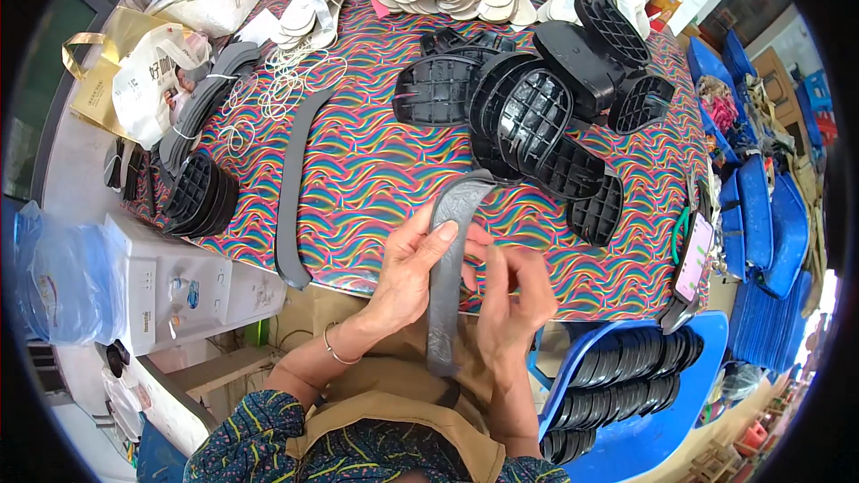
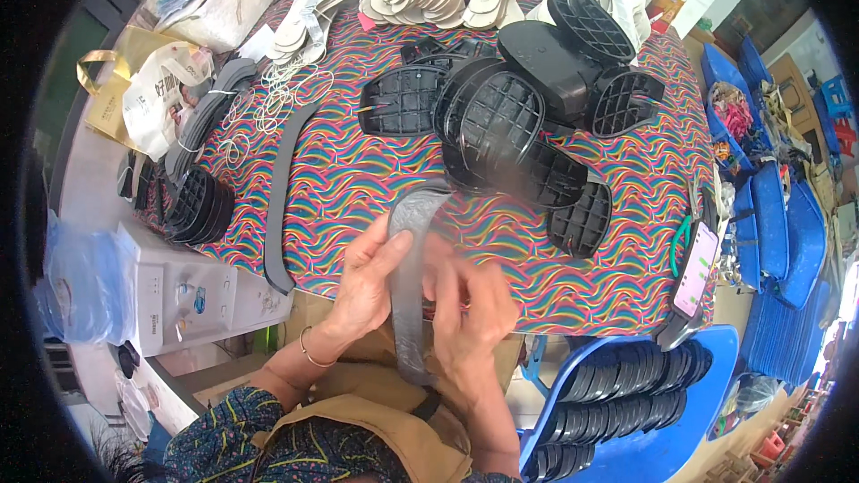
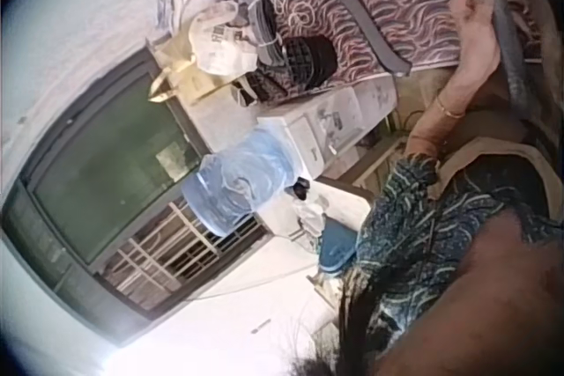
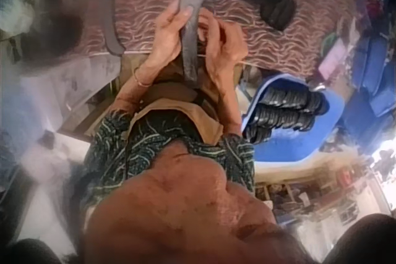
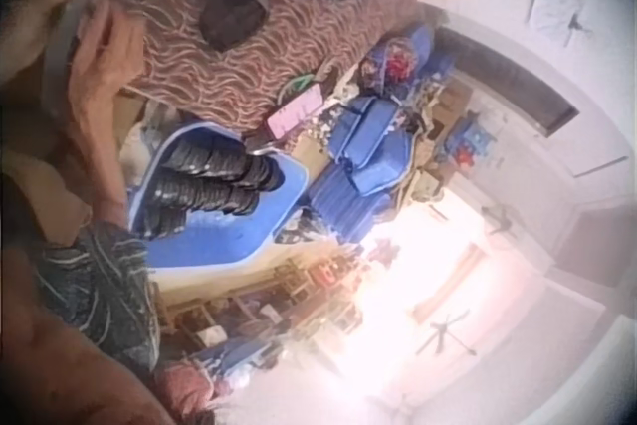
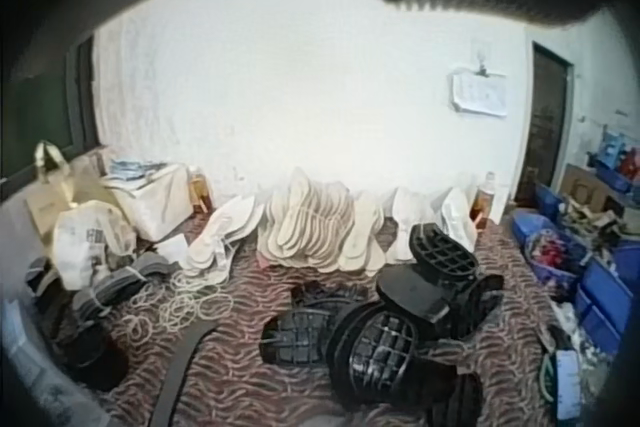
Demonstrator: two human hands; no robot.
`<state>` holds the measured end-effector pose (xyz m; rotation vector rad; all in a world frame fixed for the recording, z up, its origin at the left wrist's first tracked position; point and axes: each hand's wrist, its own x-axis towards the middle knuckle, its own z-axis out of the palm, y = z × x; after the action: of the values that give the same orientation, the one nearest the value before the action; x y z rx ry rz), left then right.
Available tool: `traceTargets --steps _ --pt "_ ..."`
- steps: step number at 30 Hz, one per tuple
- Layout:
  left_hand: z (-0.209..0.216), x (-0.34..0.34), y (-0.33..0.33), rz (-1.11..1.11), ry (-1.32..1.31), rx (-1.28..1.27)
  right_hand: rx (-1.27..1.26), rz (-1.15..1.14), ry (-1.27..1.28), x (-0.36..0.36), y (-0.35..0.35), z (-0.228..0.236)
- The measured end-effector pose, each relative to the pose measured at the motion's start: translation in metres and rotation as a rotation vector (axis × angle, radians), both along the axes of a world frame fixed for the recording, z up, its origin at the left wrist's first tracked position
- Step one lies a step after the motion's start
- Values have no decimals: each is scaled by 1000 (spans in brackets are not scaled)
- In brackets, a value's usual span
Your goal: The person assembles sandals by hand, fitting flexible black rubber straps into the grooves of black plastic soles. They handle the components one at a time, bending the straps to secure them into the sole structure. The workspace is a table covered with a colorful patterned cloth, surrounded by stacks of unassembled parts.
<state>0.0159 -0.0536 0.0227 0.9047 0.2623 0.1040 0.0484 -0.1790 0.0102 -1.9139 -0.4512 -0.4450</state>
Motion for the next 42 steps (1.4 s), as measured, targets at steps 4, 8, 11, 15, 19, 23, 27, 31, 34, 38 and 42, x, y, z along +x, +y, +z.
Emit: traceTargets --steps 4,8,11,15,19,23,27,31,34,38,42 --pt "-6 -7 -6 -9 -51 171 224 75 266 20 9 18" --pt "-13 -12 -14 29 -134 456 627 226 717 22 17 20" --pt "-20 -13 -12 -5 -190 555 630 236 707 25 17 17" --pt "-12 -12 -14 14 -159 594 641 236 706 26 17 9" --pt "-14 -6 -11 34 -116 227 694 213 800 22 17 26" --pt "-15 -4 -13 -10 -124 125 535 -17 497 24 15 17" --pt "-20 -5 -18 -8 -134 222 604 143 600 26 9 23" --pt "-24 -6 -21 -44 -173 335 735 166 736 30 7 14" --pt "-24 -6 -24 -50 -165 247 814 190 765 33 6 7" --pt "-16 -4 -24 -20 -80 -17 686 86 623 26 14 10" --pt "-15 -3 -21 -28 -92 3 325 -63 196 25 8 -10"
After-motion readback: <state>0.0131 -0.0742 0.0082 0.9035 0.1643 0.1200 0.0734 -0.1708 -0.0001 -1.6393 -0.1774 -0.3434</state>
